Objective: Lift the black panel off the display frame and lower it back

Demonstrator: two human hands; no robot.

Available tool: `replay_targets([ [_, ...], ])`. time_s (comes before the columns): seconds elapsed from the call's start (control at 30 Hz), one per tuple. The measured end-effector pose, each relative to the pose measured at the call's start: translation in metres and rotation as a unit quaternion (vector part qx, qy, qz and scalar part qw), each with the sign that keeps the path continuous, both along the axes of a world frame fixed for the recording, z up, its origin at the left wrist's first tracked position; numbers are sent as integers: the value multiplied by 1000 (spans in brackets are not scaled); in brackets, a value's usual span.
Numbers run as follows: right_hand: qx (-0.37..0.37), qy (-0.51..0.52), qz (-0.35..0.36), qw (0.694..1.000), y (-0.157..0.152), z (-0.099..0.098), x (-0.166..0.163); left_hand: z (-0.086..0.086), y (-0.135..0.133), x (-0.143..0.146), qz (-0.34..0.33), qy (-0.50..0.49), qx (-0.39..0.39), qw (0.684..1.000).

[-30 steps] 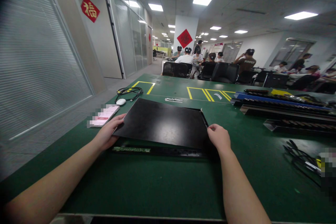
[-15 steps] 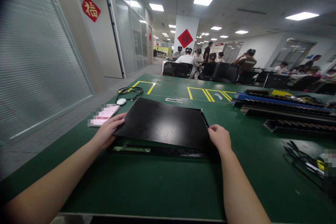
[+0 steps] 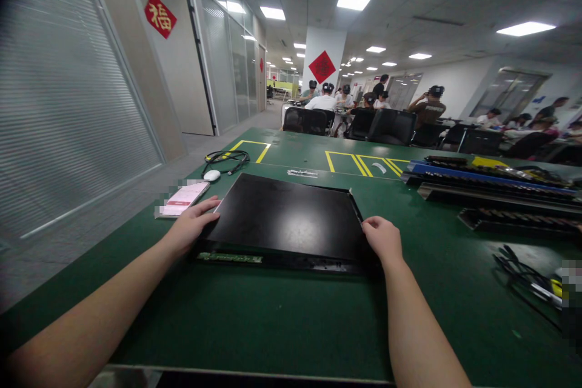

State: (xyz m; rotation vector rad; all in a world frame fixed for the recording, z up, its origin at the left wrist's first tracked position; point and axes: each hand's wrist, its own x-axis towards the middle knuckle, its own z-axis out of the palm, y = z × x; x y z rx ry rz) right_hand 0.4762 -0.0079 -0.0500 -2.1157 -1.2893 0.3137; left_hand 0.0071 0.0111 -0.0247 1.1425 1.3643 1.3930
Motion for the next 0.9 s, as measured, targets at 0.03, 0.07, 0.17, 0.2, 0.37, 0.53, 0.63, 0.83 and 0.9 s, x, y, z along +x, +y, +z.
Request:
replay_targets([
  [0.03, 4, 1, 0, 1000, 0, -1, 0, 0, 0, 0, 0, 8, 4, 1000],
  [0.07, 8, -1, 0, 1000, 0, -1, 1, 0, 0, 0, -2, 13, 6, 1000],
  [0.17, 10, -10, 0, 1000, 0, -1, 0, -1, -1, 1, -3, 16, 6, 1000],
  [0.2, 9, -12, 0, 1000, 0, 0, 0, -2, -1, 1, -2, 18, 7, 1000],
  [0.37, 0, -16, -1, 1000, -1, 3, -2, -6, 1, 1, 3, 42, 1, 999],
  [0.53, -6, -1, -3, 1000, -1, 5, -3, -10, 4, 0, 6, 66, -13, 998],
  [0.63, -7, 4, -6, 1000, -2, 5, -2, -14, 6, -1, 0, 71, -18, 997],
  [0.83, 13, 13, 3, 1000, -2, 3, -1, -23, 11, -5, -7, 70, -12, 997],
  [0.9, 19, 24, 3, 1000, -3, 3, -1, -26, 13, -7, -12, 91, -10, 996],
])
